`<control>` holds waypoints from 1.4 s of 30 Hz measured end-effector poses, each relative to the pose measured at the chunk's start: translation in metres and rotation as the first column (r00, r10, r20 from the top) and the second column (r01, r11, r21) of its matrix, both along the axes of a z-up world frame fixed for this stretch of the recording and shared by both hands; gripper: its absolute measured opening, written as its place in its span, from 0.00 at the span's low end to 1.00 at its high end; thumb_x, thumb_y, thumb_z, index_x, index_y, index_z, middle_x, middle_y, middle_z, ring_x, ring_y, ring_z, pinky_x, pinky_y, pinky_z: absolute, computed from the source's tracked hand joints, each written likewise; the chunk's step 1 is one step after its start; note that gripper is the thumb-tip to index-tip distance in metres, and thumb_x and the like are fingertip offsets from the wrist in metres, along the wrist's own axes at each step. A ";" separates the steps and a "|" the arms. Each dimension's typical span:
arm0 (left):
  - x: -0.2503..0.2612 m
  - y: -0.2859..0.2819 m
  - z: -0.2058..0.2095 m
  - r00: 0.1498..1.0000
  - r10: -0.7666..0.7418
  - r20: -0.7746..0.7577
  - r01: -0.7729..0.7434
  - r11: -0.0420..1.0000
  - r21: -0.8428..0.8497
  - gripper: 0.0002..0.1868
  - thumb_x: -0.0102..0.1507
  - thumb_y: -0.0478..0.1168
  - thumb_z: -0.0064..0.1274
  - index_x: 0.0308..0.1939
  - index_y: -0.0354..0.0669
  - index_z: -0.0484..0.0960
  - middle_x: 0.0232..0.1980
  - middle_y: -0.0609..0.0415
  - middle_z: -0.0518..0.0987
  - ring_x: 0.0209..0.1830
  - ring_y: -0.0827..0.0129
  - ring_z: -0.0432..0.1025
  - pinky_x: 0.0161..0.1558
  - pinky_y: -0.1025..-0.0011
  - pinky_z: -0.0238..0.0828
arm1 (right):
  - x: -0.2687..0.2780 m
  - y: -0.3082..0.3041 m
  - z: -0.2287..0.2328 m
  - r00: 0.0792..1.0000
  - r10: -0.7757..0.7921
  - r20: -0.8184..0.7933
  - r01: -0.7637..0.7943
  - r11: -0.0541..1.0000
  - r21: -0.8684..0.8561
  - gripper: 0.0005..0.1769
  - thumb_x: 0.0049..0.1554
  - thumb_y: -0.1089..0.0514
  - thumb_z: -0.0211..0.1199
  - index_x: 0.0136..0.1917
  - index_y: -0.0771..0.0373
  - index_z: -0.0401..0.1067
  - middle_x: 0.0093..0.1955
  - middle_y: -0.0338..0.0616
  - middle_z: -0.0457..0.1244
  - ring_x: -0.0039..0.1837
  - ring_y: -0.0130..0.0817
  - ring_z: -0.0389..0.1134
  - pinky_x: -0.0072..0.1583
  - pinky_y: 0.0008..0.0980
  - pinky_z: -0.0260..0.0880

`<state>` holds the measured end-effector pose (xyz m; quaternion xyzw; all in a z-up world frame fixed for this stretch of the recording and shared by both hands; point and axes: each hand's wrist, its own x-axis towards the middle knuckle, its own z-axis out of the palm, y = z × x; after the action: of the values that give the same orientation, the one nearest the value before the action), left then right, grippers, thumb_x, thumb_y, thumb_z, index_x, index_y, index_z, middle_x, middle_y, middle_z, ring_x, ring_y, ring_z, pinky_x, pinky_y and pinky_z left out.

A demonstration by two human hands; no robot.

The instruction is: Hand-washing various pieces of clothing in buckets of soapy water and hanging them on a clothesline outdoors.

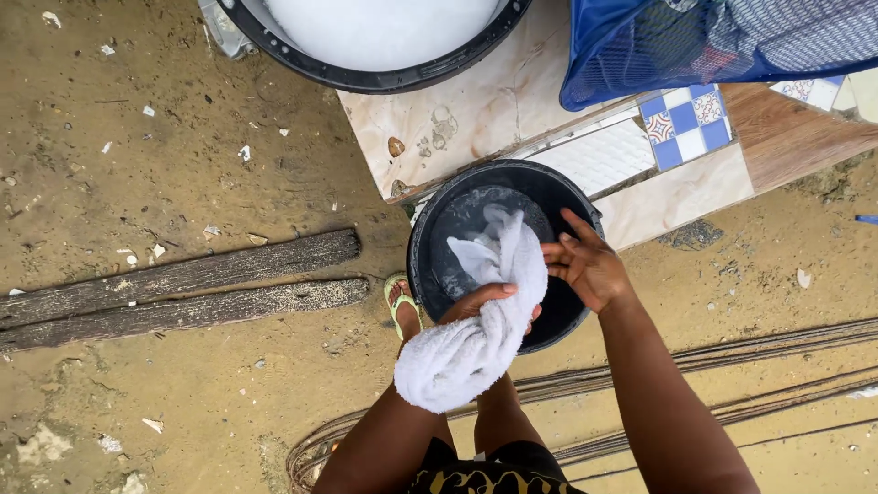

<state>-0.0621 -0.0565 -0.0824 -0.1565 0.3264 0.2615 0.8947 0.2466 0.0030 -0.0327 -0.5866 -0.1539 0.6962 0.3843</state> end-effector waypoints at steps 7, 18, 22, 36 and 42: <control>0.055 -0.002 0.032 0.997 0.018 -0.074 -0.017 1.000 0.015 0.18 0.61 0.42 0.63 0.52 0.55 0.75 0.47 0.48 0.79 0.40 0.65 0.78 0.46 0.64 0.75 | -0.063 -0.045 -0.007 0.980 -0.144 -0.135 0.117 0.974 -0.194 0.41 0.63 0.42 0.59 0.79 0.69 0.55 0.66 0.59 0.63 0.62 0.48 0.69 0.61 0.48 0.71; 0.066 -0.013 0.045 0.986 0.021 -0.164 -0.008 0.997 0.080 0.23 0.60 0.39 0.64 0.56 0.58 0.74 0.51 0.46 0.79 0.43 0.64 0.79 0.46 0.64 0.75 | -0.087 0.025 0.003 0.862 0.384 0.331 -0.385 0.921 -0.066 0.34 0.45 0.53 0.75 0.61 0.70 0.71 0.54 0.57 0.69 0.54 0.49 0.72 0.56 0.44 0.74; 0.069 -0.006 0.048 0.982 0.037 -0.187 -0.014 0.993 0.121 0.25 0.59 0.38 0.64 0.57 0.60 0.73 0.52 0.45 0.79 0.43 0.64 0.79 0.45 0.64 0.76 | -0.102 0.036 0.025 0.443 0.523 0.728 -0.626 0.762 -0.166 0.34 0.45 0.52 0.73 0.62 0.68 0.69 0.54 0.60 0.70 0.57 0.52 0.73 0.60 0.41 0.73; 0.019 0.011 0.115 0.961 -0.222 0.166 0.196 0.967 0.162 0.23 0.64 0.40 0.58 0.60 0.31 0.76 0.49 0.44 0.81 0.47 0.62 0.77 0.52 0.63 0.74 | -0.092 0.033 0.058 0.982 0.185 -0.020 -0.184 0.948 -0.258 0.36 0.54 0.37 0.62 0.71 0.49 0.61 0.62 0.54 0.64 0.63 0.47 0.66 0.61 0.47 0.68; 0.016 -0.020 0.151 0.942 -0.115 0.316 0.107 0.993 0.041 0.26 0.64 0.43 0.55 0.60 0.27 0.74 0.49 0.43 0.80 0.49 0.59 0.76 0.56 0.63 0.74 | -0.089 0.039 -0.021 0.983 -0.026 -0.181 -0.019 0.970 -0.244 0.26 0.54 0.40 0.65 0.61 0.54 0.68 0.54 0.50 0.66 0.54 0.44 0.68 0.57 0.46 0.71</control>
<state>-0.0465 -0.0770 0.0686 -0.1677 0.1834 0.1858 0.9506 0.1574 0.0416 -0.0539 -0.5632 -0.0298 0.7601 0.3227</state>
